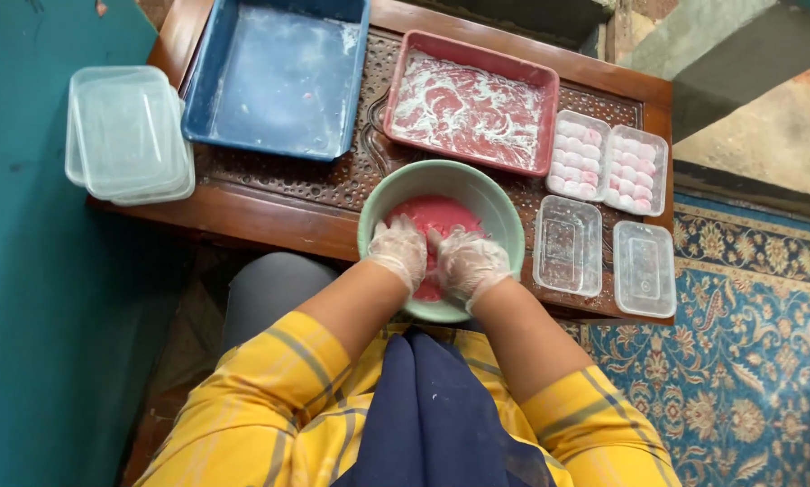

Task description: Shaping pink dough into small balls and placing them into plastic trays for packaging.

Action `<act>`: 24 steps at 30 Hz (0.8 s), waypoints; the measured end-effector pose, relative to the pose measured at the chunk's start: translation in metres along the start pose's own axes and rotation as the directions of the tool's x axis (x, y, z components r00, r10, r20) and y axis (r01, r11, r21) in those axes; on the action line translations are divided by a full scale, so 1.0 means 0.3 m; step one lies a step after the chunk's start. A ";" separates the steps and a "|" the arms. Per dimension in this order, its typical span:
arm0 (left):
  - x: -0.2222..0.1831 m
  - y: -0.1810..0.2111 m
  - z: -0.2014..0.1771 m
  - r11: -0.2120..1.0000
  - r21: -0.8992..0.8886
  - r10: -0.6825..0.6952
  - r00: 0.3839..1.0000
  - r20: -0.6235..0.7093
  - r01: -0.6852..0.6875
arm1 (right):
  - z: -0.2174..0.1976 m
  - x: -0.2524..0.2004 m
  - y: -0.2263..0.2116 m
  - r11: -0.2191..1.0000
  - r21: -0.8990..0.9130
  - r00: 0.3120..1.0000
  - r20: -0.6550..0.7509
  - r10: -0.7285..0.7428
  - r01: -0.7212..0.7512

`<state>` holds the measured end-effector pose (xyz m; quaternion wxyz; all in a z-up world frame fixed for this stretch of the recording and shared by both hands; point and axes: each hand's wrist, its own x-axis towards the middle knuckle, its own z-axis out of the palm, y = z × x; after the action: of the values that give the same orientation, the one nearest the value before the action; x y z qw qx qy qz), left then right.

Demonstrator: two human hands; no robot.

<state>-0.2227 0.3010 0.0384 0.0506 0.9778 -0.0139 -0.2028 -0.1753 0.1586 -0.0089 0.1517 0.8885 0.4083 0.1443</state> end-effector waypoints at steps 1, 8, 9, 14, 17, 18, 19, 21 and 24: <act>0.000 0.008 -0.005 1.000 -0.019 -0.023 0.997 0.067 0.025 | 0.018 0.024 -0.009 0.982 0.157 0.913 0.407 0.033 -0.105; -0.049 0.073 -0.067 0.889 -0.388 -0.278 0.960 -0.035 0.243 | -0.129 0.075 0.016 0.835 0.420 0.825 0.561 0.068 -0.355; -0.014 0.069 -0.038 0.889 -0.388 -0.280 0.959 -0.037 0.245 | -0.091 0.073 0.025 0.836 0.420 0.826 0.559 0.067 -0.353; 0.019 0.015 0.011 0.984 -0.152 -0.082 0.994 0.070 0.092 | 0.165 0.053 0.088 0.876 0.400 0.821 0.571 -0.009 -0.269; -0.131 0.027 -0.174 0.990 -0.112 -0.069 0.988 0.137 0.085 | 0.152 -0.057 0.157 0.807 0.526 0.838 0.541 -0.074 -0.269; -0.132 0.021 -0.174 0.990 -0.114 -0.069 0.988 0.140 0.085 | 0.121 -0.078 0.177 0.806 0.527 0.835 0.544 -0.077 -0.269; -0.131 0.018 -0.173 0.991 -0.107 -0.064 0.989 0.132 0.078 | 0.093 -0.099 0.201 0.772 0.564 0.837 0.542 -0.078 -0.293; -0.126 0.019 -0.174 0.993 -0.100 -0.056 0.990 0.126 0.069 | -0.013 -0.135 0.240 0.734 0.600 0.838 0.541 -0.078 -0.319; -0.128 0.033 -0.168 0.978 -0.172 -0.095 0.989 0.116 0.114 | -0.070 -0.189 0.292 0.606 0.647 0.853 0.510 0.107 -0.463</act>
<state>-0.2380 0.2976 0.1006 0.1264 0.9564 0.0530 -0.2579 -0.1590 0.0637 0.0366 -0.1700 0.9334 0.2363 -0.2097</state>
